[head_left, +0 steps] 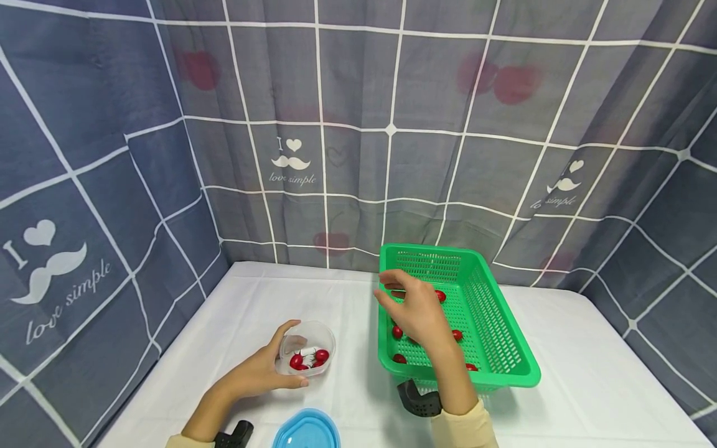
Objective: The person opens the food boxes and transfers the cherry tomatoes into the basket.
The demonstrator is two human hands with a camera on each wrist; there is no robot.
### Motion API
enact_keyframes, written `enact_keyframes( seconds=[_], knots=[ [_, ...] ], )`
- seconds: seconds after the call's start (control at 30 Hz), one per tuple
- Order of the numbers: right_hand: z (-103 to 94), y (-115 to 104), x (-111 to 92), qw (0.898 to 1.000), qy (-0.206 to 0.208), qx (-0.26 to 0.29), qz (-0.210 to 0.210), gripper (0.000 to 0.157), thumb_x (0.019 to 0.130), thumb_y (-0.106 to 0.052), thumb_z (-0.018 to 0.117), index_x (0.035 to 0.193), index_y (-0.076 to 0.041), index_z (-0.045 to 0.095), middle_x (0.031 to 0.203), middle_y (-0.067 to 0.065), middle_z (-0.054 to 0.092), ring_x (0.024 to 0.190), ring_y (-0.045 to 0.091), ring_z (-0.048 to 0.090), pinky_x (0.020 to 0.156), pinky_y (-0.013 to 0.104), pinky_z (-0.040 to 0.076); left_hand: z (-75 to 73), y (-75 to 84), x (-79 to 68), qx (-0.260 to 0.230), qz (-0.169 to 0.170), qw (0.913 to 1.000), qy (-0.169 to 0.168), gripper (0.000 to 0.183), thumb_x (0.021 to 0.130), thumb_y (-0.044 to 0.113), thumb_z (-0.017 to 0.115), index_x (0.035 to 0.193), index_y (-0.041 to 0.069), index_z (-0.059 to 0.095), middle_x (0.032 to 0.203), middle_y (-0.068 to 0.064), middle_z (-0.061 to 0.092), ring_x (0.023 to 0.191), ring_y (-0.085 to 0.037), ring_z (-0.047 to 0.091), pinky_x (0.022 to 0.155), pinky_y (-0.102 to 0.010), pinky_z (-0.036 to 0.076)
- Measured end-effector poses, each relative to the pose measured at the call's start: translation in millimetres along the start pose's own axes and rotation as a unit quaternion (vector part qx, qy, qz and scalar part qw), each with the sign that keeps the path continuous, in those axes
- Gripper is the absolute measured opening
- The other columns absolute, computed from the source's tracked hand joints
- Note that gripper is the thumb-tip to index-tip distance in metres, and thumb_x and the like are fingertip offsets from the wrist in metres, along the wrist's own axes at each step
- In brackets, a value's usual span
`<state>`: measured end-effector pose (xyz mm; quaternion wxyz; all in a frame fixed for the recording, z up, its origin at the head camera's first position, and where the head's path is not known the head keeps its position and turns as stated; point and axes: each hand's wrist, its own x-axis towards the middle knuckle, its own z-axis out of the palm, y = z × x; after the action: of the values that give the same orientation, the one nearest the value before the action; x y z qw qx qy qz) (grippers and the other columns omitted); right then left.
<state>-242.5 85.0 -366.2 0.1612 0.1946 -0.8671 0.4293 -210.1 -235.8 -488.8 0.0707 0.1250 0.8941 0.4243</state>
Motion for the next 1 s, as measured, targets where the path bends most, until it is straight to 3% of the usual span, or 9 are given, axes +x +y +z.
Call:
enact_keyframes(
  seconds=[0.4, 0.73, 1.0],
  knots=[
    [35.6, -10.5, -0.9, 0.997, -0.046, 0.011, -0.055, 0.029, 0.092, -0.013, 0.078, 0.119, -0.005, 0.071, 0.114, 0.011, 0.076, 0.105, 0.025, 0.073, 0.09, 0.038, 0.06, 0.2, -1.9, 0.7, -0.008, 0.013, 0.9999, -0.007, 0.115, 0.075, 0.045, 0.091, 0.161, 0.024, 0.017, 0.148, -0.009, 0.055, 0.137, -0.035, 0.05, 0.108, -0.064, 0.04],
    [64.3, -15.4, -4.1, 0.99, -0.102, -0.032, -0.086, 0.031, 0.095, -0.015, 0.075, 0.124, -0.006, 0.07, 0.116, 0.011, 0.075, 0.102, 0.026, 0.075, 0.088, 0.038, 0.06, -0.7, -1.4, 0.3, -0.01, 0.019, 0.9997, -0.011, 0.114, 0.076, 0.044, 0.091, 0.161, 0.024, 0.017, 0.147, -0.006, 0.056, 0.137, -0.033, 0.05, 0.109, -0.063, 0.038],
    [88.5, -17.6, -10.4, 0.982, -0.156, -0.055, -0.096, 0.029, 0.094, -0.016, 0.077, 0.121, -0.007, 0.072, 0.116, 0.007, 0.076, 0.1, 0.024, 0.075, 0.085, 0.03, 0.06, -1.7, -0.1, -1.3, 0.0, 0.011, 0.9998, -0.015, 0.113, 0.078, 0.046, 0.089, 0.162, 0.026, 0.015, 0.15, -0.008, 0.054, 0.141, -0.04, 0.046, 0.108, -0.071, 0.036]
  ],
)
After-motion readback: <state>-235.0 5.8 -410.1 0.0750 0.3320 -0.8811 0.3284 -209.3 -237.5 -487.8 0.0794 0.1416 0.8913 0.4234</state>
